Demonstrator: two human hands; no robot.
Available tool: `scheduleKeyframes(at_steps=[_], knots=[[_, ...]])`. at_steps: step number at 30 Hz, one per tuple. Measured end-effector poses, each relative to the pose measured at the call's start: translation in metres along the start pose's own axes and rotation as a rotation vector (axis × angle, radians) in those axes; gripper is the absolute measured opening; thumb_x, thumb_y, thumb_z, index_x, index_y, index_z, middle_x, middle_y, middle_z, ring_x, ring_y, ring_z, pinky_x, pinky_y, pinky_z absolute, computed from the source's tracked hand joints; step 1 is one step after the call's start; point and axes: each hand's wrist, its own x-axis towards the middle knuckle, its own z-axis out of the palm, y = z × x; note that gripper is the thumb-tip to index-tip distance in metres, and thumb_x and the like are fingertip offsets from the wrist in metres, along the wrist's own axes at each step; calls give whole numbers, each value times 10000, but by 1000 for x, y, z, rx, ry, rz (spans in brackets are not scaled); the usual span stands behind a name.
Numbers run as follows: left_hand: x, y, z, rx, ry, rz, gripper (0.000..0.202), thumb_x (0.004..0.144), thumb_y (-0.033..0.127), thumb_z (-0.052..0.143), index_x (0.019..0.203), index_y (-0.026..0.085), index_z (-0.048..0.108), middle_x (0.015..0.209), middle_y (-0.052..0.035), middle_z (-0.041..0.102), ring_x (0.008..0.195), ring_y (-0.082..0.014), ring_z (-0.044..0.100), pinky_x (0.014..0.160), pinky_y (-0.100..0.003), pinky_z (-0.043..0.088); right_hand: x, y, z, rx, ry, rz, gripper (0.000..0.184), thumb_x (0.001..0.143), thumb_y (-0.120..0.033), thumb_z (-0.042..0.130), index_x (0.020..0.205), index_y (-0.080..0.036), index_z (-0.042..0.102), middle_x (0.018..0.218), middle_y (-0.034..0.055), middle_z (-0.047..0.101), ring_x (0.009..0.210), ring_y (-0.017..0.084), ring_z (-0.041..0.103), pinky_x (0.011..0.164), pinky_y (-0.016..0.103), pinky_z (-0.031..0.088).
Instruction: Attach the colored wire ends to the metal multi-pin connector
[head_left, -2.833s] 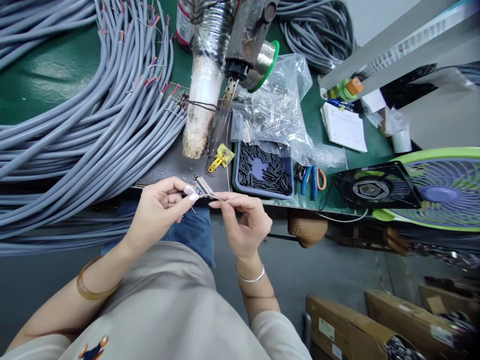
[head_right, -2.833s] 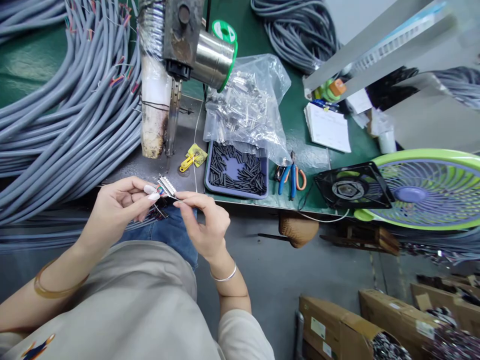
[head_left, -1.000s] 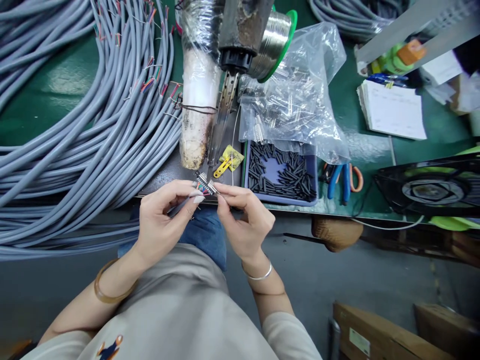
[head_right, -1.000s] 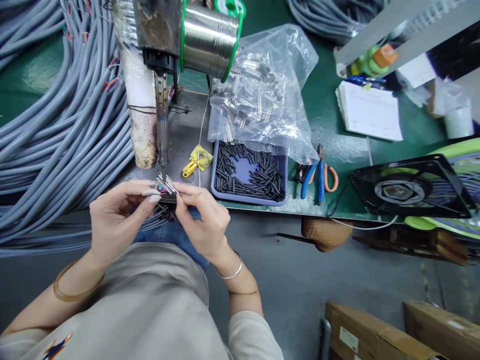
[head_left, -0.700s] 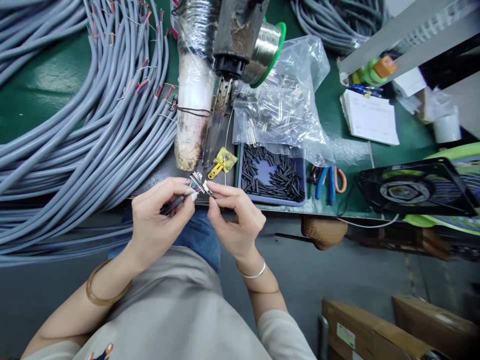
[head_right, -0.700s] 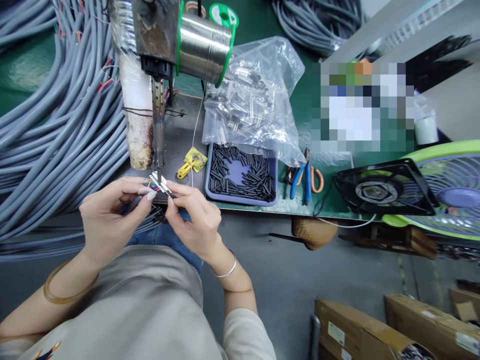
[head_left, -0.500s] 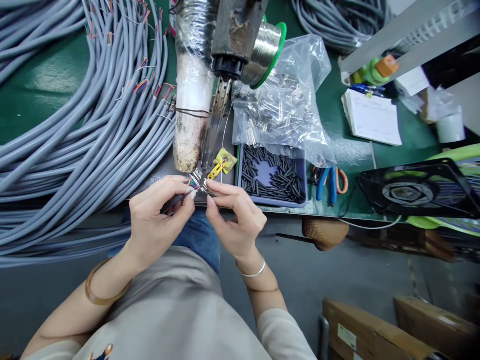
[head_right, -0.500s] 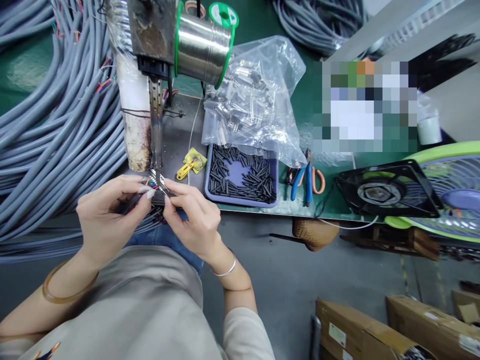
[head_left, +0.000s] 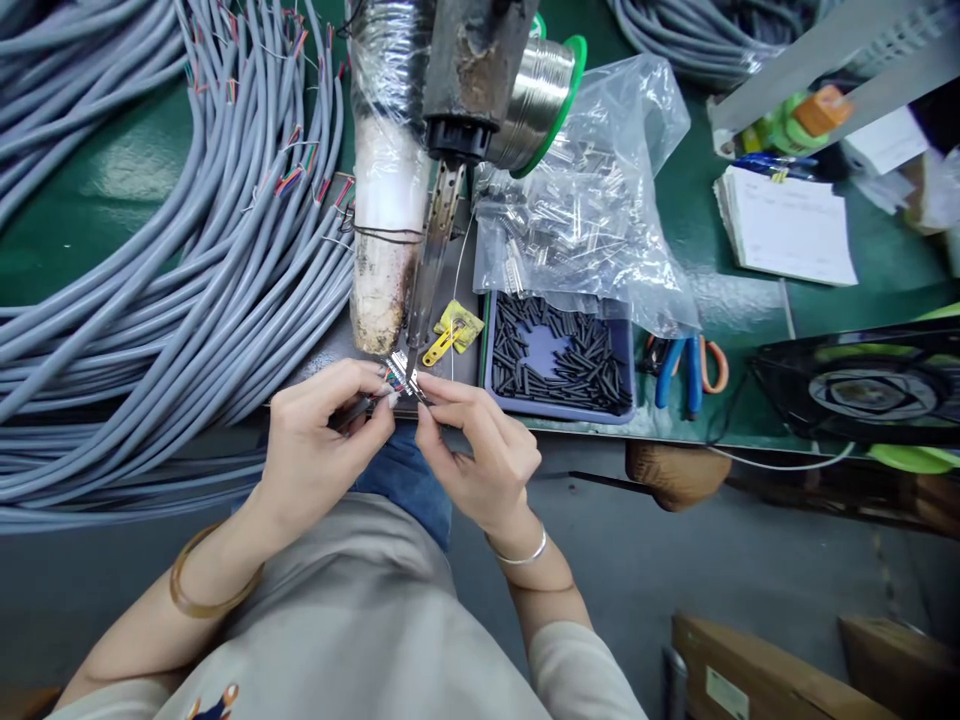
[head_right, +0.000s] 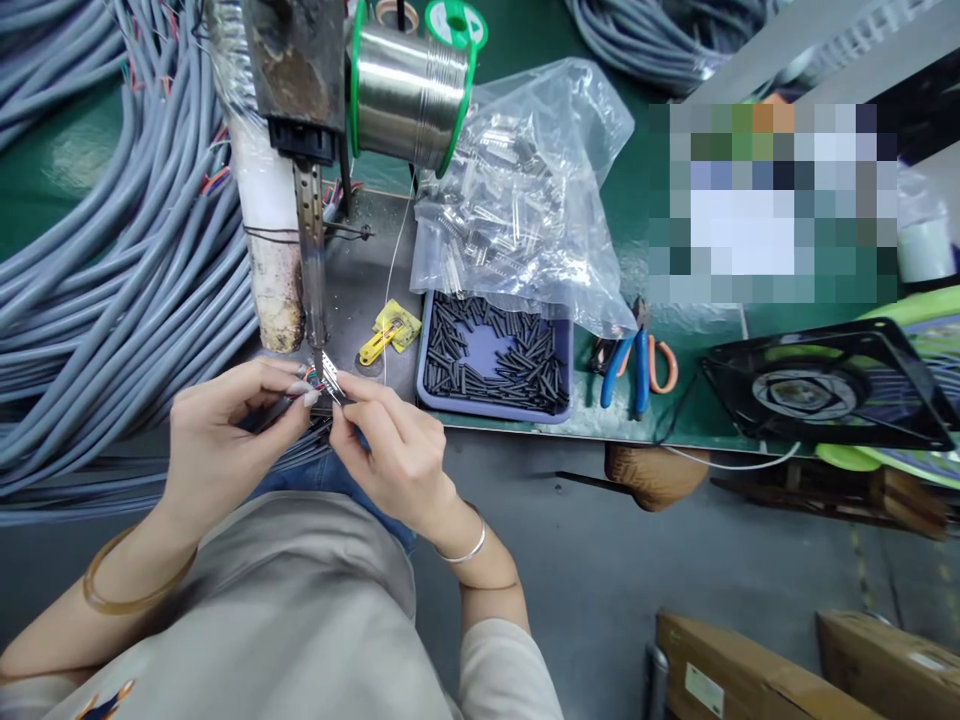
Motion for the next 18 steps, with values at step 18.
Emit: scheduleKeyframes(at_steps=[18], knots=[[-30,-4,-1,-70,-11,-71,157,873,199,752,1029,199,769,914,-44,804,729,-146,692,702,-257,580,-17,3,-11,234,2,301,107,936,-162,678,860,-226,638,926,23,774,811,149,749,707,271,627]])
